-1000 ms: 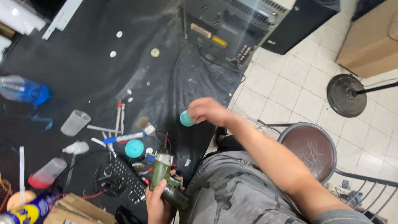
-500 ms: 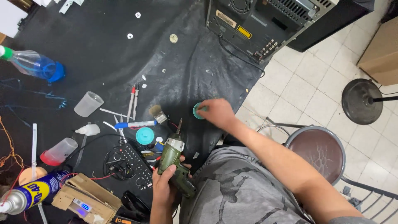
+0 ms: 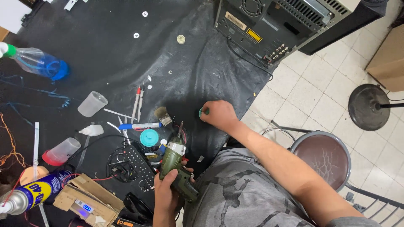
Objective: Disassembling an electronic device by removing the outer casing and internal mounting screws using a power screwdriver.
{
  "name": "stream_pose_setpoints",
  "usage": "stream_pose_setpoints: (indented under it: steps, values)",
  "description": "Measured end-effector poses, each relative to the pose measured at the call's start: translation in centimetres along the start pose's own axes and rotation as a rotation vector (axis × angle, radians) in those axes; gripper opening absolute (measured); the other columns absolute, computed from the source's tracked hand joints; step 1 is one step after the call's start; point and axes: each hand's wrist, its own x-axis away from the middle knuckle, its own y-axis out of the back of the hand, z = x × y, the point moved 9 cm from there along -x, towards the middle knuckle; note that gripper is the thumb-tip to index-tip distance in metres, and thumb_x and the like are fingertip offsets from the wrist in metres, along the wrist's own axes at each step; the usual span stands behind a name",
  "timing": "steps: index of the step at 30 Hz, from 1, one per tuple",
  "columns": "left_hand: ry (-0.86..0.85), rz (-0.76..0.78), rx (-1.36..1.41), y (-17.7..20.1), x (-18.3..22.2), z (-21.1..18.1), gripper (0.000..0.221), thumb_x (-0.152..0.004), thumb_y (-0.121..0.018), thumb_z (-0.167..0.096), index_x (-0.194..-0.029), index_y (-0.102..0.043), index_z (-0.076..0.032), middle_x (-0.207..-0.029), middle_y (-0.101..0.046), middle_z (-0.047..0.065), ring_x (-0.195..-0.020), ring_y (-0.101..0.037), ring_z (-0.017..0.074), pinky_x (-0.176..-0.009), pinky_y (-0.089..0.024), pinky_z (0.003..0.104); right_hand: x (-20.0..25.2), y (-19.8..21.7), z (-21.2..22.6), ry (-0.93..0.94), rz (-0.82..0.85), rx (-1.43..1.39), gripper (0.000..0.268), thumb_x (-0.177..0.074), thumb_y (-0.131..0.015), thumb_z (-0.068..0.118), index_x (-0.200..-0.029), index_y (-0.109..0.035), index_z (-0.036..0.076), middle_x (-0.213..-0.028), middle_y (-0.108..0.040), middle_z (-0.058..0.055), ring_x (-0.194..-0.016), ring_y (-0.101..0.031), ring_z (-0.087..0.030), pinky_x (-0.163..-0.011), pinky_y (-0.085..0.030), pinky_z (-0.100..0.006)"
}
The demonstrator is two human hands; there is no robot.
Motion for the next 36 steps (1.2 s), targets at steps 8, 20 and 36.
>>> stream_pose_setpoints:
  steps: [8, 20, 36]
  values:
    - [0.007, -0.03, -0.014, 0.0, -0.3, -0.1, 0.058, -0.094, -0.064, -0.01, -0.145, -0.057, 0.015, -0.119, -0.073, 0.035, -0.094, -0.074, 0.0498, -0.063, -0.064, 0.058, 0.9, 1.0, -2.0, 0.058, -0.049, -0.046, 0.023, -0.094, -0.076, 0.04, -0.106, -0.086, 0.023, -0.091, -0.082, 0.003, -0.08, -0.076, -0.023, -0.066, -0.057, -0.042]
    - [-0.05, 0.048, -0.003, 0.4, -0.4, 0.2, 0.058, -0.095, -0.067, -0.012, -0.145, -0.057, 0.016, -0.119, -0.074, 0.033, -0.094, -0.075, 0.0499, -0.062, -0.066, 0.057, 1.4, 0.1, 0.9, 0.327, -0.265, 0.091, 0.018, -0.101, -0.071, 0.024, -0.104, -0.087, 0.016, -0.082, -0.08, 0.001, -0.068, -0.073, -0.022, -0.05, -0.053, -0.04]
    - [-0.06, 0.098, -0.048, -0.6, -0.1, -0.2, 0.055, -0.094, -0.067, -0.014, -0.14, -0.062, 0.015, -0.117, -0.075, 0.029, -0.094, -0.076, 0.0457, -0.064, -0.066, 0.055, 1.4, -1.0, -1.9, 0.289, -0.239, 0.073, 0.024, -0.109, -0.065, 0.036, -0.113, -0.085, 0.022, -0.099, -0.083, 0.001, -0.086, -0.077, -0.028, -0.059, -0.055, -0.048]
